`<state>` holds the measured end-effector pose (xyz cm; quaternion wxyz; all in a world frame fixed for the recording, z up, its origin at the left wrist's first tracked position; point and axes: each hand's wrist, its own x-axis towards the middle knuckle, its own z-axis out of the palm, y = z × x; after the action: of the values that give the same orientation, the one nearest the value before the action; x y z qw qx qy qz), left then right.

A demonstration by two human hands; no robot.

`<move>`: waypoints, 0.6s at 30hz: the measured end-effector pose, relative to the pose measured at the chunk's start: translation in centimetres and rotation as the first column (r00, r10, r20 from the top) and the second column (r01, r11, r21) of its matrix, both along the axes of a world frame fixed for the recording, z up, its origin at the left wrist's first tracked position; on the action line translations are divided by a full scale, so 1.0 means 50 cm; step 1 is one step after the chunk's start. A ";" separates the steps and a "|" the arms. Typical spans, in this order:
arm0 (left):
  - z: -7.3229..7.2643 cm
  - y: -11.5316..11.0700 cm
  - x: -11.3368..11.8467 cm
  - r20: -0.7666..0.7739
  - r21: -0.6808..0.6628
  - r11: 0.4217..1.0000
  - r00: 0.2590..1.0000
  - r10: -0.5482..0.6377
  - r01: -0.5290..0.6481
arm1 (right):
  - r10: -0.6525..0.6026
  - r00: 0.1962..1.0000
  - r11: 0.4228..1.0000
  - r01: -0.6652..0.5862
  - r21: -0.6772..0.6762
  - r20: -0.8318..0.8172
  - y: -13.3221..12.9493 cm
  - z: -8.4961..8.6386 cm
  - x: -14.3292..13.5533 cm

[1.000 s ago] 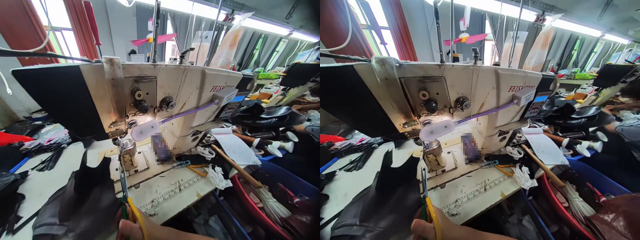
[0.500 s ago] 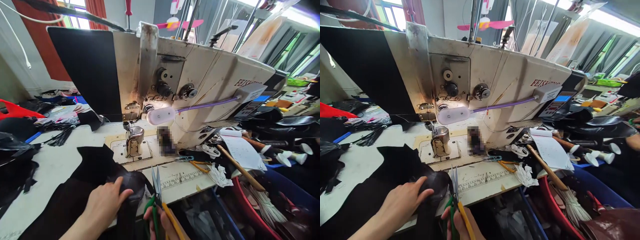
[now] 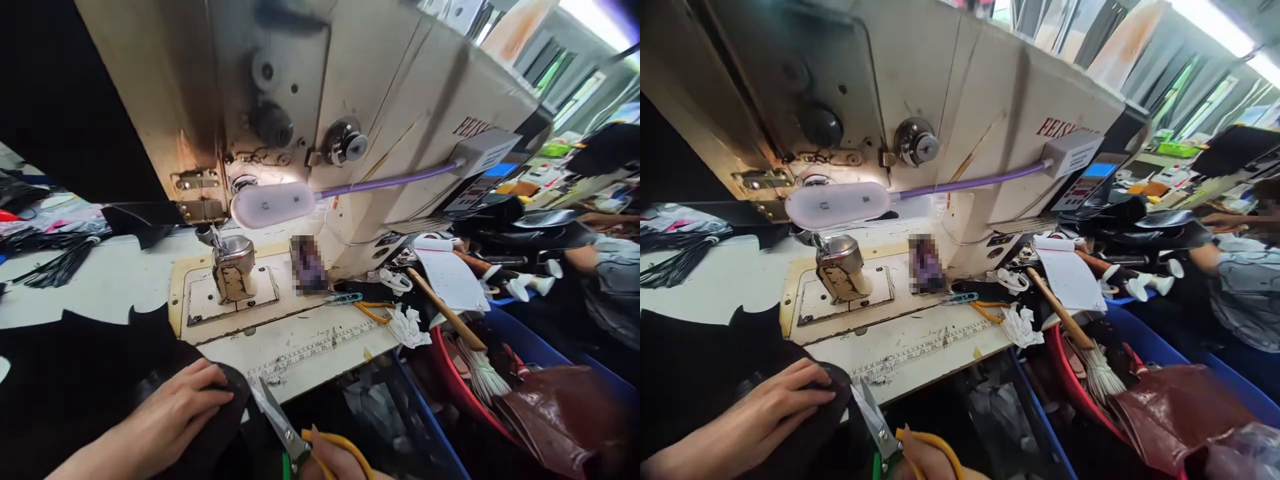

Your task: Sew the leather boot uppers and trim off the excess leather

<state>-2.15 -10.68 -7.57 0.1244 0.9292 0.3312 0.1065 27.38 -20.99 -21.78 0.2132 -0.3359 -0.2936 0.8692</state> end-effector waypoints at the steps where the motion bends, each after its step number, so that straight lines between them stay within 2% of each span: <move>1: -0.003 -0.001 0.015 0.011 -0.014 0.997 0.997 0.082 -0.082 | 0.009 1.000 1.000 -0.009 -0.011 -0.030 -0.007 -0.009 -0.007; 4: -0.041 -0.001 0.060 0.035 0.042 0.962 0.963 0.269 -0.270 | 0.064 0.991 0.996 -0.071 -0.053 -0.120 -0.017 -0.015 -0.028; 7: -0.087 -0.006 0.072 0.087 0.093 0.960 0.963 0.256 -0.264 | 0.120 0.982 0.989 -0.131 -0.069 -0.147 -0.012 0.001 -0.035; 9: -0.101 -0.012 0.063 0.131 0.114 0.971 0.972 0.196 -0.211 | 0.155 0.979 0.984 -0.165 -0.064 -0.130 -0.005 0.014 -0.027; 11: -0.102 -0.014 0.050 0.160 0.128 0.980 0.978 0.133 -0.154 | 0.194 0.976 0.978 -0.200 -0.066 -0.098 -0.001 0.019 -0.013; 13: -0.097 -0.009 0.043 0.165 0.150 0.985 0.984 0.063 -0.088 | 0.178 0.983 0.981 -0.182 -0.074 -0.053 0.001 0.012 -0.001; 15: -0.090 -0.002 0.044 0.156 0.173 0.984 0.988 0.019 -0.046 | 0.170 0.985 0.982 -0.170 -0.086 -0.018 0.002 -0.007 0.004; 18: -0.078 0.002 0.049 0.189 0.167 0.985 0.982 0.009 -0.042 | 0.275 0.961 0.954 -0.276 -0.115 -0.022 0.007 -0.044 -0.005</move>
<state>0.30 -10.56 -11.47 0.0739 0.9180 0.3197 0.2230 27.15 -20.66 -23.96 0.0709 -0.3010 -0.2855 0.9071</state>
